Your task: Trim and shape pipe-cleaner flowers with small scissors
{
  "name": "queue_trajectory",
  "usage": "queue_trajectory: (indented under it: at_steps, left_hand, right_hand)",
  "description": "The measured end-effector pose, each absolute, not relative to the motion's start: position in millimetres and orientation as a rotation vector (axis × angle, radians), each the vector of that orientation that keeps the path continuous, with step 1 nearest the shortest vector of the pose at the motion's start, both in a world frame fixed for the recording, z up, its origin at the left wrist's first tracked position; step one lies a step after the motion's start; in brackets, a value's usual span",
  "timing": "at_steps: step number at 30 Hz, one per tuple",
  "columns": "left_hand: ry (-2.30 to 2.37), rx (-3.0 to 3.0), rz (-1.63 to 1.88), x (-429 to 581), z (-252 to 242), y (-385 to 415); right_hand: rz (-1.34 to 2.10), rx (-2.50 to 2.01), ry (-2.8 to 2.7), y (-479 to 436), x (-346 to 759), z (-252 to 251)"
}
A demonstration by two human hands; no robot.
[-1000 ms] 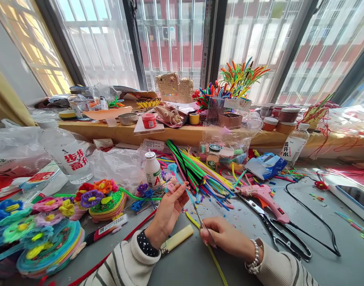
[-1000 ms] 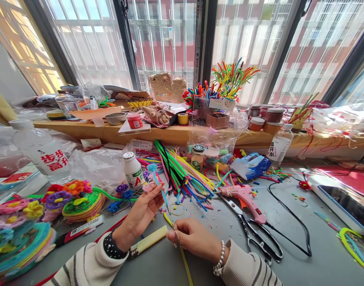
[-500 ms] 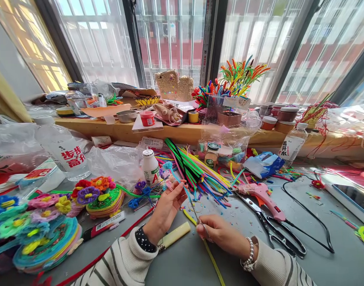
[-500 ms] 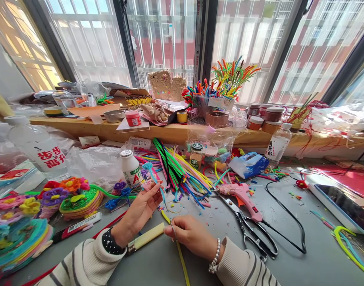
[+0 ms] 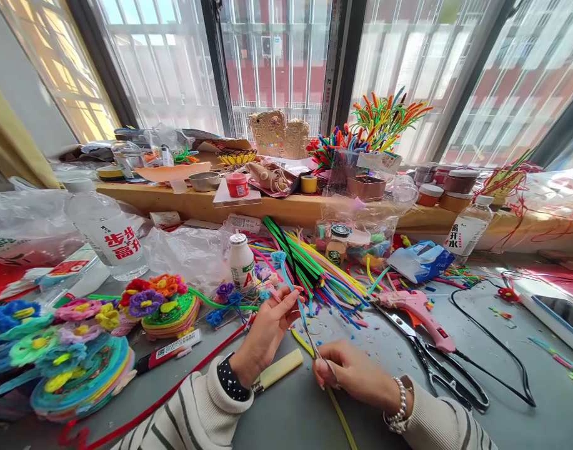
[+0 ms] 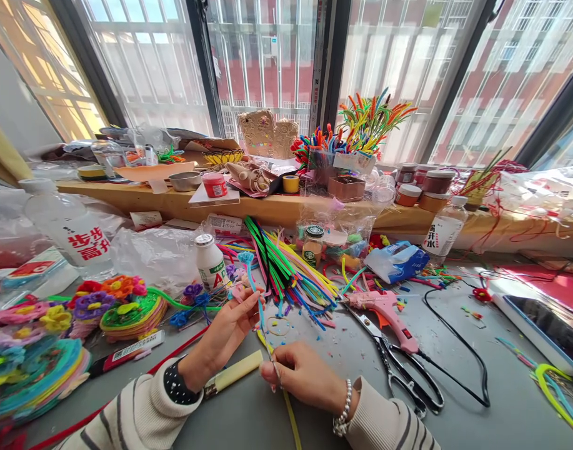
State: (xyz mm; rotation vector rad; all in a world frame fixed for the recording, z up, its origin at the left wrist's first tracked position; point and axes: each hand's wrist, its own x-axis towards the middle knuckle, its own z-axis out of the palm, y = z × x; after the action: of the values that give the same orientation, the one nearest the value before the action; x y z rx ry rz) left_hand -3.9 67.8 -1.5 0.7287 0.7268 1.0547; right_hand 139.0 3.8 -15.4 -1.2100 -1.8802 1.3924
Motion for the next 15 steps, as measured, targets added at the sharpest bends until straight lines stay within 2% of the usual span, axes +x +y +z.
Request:
queue_trajectory:
  at_steps: [10,15]
  left_hand:
    - [0.707,0.657,1.084,-4.5,-0.6,68.1]
    - [0.712,0.666,1.098,-2.3,0.3,65.4]
  right_hand:
    - [1.405,-1.190,-1.814,4.1,140.9,-22.0]
    - [1.303,-1.237,-1.768,5.9,139.6,-20.7]
